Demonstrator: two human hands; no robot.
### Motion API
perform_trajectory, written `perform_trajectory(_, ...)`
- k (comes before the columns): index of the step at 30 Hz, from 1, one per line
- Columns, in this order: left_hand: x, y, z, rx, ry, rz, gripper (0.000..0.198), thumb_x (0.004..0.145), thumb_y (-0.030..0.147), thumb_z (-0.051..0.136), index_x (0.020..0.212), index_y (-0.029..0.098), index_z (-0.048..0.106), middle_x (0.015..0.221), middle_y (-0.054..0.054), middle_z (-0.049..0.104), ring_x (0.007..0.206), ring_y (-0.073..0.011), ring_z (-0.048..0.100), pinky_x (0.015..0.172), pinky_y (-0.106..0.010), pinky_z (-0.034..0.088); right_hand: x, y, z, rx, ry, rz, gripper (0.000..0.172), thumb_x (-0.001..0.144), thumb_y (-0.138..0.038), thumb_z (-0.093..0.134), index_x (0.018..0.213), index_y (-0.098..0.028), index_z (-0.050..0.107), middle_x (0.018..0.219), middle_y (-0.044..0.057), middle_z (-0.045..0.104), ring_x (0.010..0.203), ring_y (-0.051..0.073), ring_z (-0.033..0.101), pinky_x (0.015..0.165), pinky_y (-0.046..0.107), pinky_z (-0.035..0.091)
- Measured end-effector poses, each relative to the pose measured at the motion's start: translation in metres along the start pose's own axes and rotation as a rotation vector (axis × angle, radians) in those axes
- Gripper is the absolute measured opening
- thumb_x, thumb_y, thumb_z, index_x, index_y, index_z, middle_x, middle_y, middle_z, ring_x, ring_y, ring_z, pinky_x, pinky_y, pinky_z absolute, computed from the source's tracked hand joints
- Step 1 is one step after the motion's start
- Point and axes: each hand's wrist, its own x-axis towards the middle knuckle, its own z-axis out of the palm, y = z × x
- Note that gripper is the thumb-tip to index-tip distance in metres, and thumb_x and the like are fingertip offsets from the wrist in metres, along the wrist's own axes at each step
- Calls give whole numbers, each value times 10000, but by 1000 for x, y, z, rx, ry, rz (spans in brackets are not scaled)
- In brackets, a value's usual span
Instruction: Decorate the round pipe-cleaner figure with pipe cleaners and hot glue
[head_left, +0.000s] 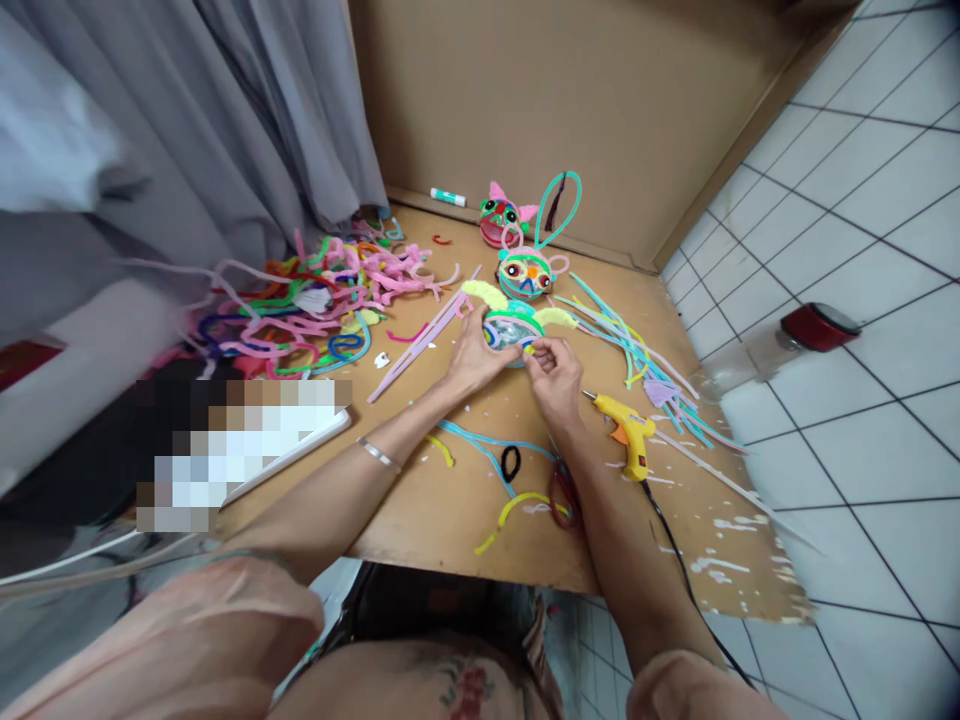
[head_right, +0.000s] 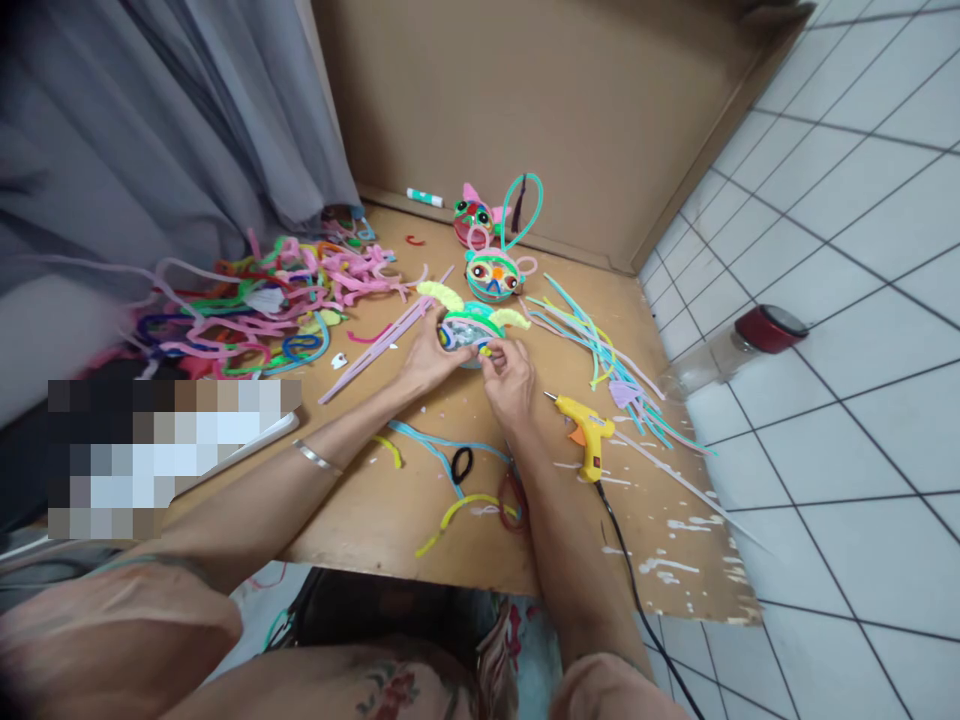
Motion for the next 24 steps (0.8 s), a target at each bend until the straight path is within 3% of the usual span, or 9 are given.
perform_trajectory(10,1,-2,6,66,48,-4,823,604,313,766,1337,156,428,1378,-170,501,1285,-330,491,1083,-473,409,3,0,-2,-51,-66,-77,79,809,-251,587,877,-219,612,876,29,582,706,140,557,654,281,527)
perform_trajectory(18,0,0,7,59,86,-60,820,607,328,786,1333,175,436,1355,-156,514,1285,-347,488,1101,-501,385,6,-2,-1,-41,-87,-44,61,812,-279,568,818,-218,578,851,21,556,709,137,525,667,274,505)
perform_trajectory(24,1,-3,7,35,81,-66,838,615,374,796,1341,170,431,1377,-165,508,1284,-347,492,1107,-496,378,6,2,1,45,-66,13,123,803,-302,601,892,-222,577,900,17,583,718,123,533,686,265,502)
